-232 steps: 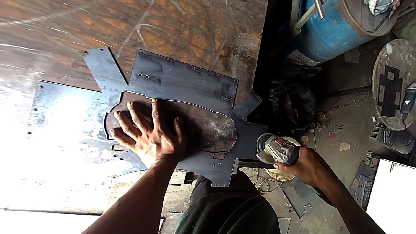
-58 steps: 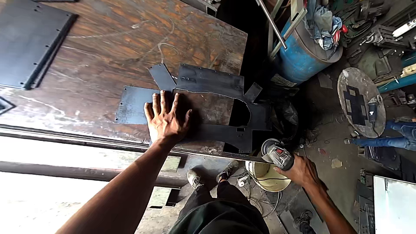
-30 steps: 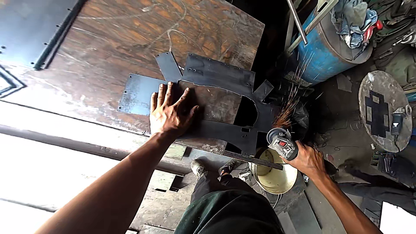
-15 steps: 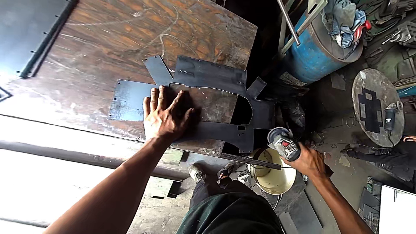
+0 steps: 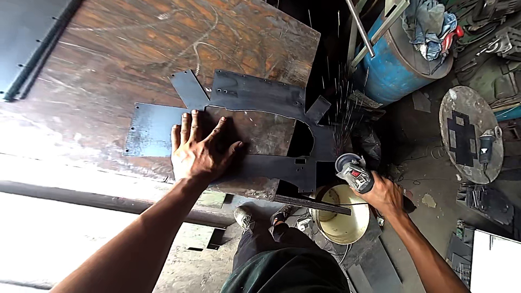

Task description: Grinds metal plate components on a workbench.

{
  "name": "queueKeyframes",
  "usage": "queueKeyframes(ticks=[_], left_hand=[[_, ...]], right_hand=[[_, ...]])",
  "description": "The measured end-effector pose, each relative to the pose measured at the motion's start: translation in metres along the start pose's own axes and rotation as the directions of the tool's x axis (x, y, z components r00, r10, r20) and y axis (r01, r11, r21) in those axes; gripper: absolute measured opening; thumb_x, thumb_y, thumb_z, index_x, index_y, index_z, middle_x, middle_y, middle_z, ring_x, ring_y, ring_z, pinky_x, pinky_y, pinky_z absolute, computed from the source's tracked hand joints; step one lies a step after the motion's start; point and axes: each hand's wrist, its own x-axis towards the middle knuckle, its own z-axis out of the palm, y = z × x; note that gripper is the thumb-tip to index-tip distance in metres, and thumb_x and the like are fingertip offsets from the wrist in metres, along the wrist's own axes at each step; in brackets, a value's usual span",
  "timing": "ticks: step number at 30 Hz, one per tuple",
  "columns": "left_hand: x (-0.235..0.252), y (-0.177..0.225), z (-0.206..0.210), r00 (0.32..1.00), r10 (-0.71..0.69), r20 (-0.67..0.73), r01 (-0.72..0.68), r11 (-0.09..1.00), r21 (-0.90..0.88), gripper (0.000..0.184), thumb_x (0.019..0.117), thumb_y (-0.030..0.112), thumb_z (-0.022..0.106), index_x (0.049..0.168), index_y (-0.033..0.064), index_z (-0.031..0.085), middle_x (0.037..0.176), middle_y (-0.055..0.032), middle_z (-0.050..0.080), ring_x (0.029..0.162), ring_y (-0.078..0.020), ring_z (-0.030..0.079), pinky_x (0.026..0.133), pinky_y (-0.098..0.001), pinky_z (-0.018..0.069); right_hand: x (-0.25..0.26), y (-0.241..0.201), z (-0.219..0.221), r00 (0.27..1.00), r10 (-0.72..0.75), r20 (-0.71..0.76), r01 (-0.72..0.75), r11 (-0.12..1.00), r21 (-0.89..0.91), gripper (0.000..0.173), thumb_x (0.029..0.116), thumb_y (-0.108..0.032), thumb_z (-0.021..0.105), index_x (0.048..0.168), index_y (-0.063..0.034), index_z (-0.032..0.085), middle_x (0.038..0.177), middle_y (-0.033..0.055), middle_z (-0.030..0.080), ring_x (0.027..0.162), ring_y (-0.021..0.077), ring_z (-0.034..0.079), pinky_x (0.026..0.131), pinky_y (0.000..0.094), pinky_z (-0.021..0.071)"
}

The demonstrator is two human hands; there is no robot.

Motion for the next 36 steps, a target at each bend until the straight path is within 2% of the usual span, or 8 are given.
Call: queueKeyframes(ticks=[5,9,11,17,25,29,32,36], left_hand=[[0.001,0.002,0.0,1.0,-0.019,-0.007,0.019,1.0,-0.001,0.086,0.0841,0.089,0.033,0.156,0.0412,0.041,0.17,-0.0179,0.021,0.158,-0.0391,0.015,0.125,-0.0633,0.0094],[0.002,0.0,0.005,0.999,-0.033,-0.014,0.033,0.999,0.003,0.083,0.0865,0.085,0.033,0.155,0.0401,0.042,0.17,-0.0164,0.022,0.158,-0.0379,0.015,0.125,-0.0627,0.0101],[0.001,0.001,0.005,0.999,-0.032,-0.035,0.032,0.999,-0.004,0.082,0.0876,0.084,0.032,0.155,0.0389,0.043,0.169,-0.0172,0.023,0.158,-0.0389,0.016,0.125,-0.0632,0.0102],[0.0,0.003,0.003,0.997,-0.045,-0.059,0.044,0.999,-0.013,0.076,0.0926,0.078,0.031,0.155,0.0374,0.043,0.169,-0.0161,0.025,0.158,-0.0358,0.018,0.125,-0.0622,0.0118],[0.0,0.002,0.005,0.997,-0.05,-0.064,0.049,0.999,-0.018,0.074,0.093,0.075,0.033,0.154,0.0347,0.046,0.169,-0.0167,0.026,0.157,-0.0367,0.02,0.125,-0.0622,0.0119],[0.003,0.001,0.005,0.997,-0.056,-0.05,0.054,0.998,-0.029,0.074,0.0927,0.075,0.033,0.155,0.0364,0.044,0.169,-0.0153,0.025,0.158,-0.036,0.018,0.125,-0.0617,0.01],[0.003,0.004,0.002,0.996,-0.074,-0.043,0.072,0.997,-0.032,0.075,0.0926,0.075,0.033,0.155,0.0355,0.044,0.169,-0.0155,0.026,0.158,-0.0358,0.018,0.125,-0.0621,0.0098],[0.005,0.003,0.002,0.996,-0.074,-0.054,0.072,0.997,-0.04,0.075,0.0922,0.075,0.033,0.155,0.035,0.045,0.169,-0.0146,0.027,0.158,-0.0355,0.019,0.125,-0.062,0.0101]], right_hand=[[0.013,0.029,0.005,0.915,0.33,0.231,-0.321,0.944,-0.079,0.088,0.0652,-0.082,0.076,0.113,-0.0086,0.072,0.092,0.0185,0.075,0.088,0.0406,0.073,0.074,0.0627,0.0556],[-0.004,0.037,-0.008,0.857,0.429,0.284,-0.478,0.869,0.129,0.083,0.0646,-0.083,0.075,0.103,-0.0097,0.073,0.088,0.0137,0.074,0.09,0.0334,0.073,0.08,0.0599,0.0558],[-0.021,0.028,-0.015,0.854,0.411,0.319,-0.505,0.802,0.318,0.079,0.0666,-0.076,0.08,0.105,-0.0076,0.073,0.092,0.0112,0.074,0.092,0.0275,0.072,0.084,0.0575,0.0554],[-0.057,-0.03,-0.014,0.908,0.264,0.324,-0.406,0.741,0.535,0.078,0.0618,-0.074,0.082,0.105,-0.0091,0.074,0.091,0.0024,0.076,0.088,0.0143,0.073,0.083,0.0465,0.061],[-0.023,-0.076,-0.045,0.852,0.088,0.517,-0.367,0.804,0.467,0.086,0.0575,-0.089,0.071,0.103,-0.017,0.073,0.089,-0.0038,0.073,0.088,0.0112,0.071,0.081,0.0454,0.0597],[0.016,-0.091,-0.068,0.795,0.055,0.604,-0.349,0.856,0.382,0.083,0.0644,-0.082,0.076,0.111,-0.0132,0.071,0.099,0.0031,0.073,0.099,0.0161,0.07,0.091,0.047,0.0563],[0.035,-0.094,-0.073,0.763,0.02,0.646,-0.323,0.877,0.354,0.076,0.0658,-0.076,0.081,0.109,-0.0138,0.071,0.097,0.0019,0.073,0.098,0.0138,0.07,0.091,0.0442,0.0562],[0.043,-0.093,-0.078,0.739,0.0,0.673,-0.248,0.93,0.272,0.087,0.0598,-0.087,0.073,0.109,-0.0152,0.071,0.1,0.0008,0.072,0.1,0.0136,0.069,0.092,0.0446,0.0559]])
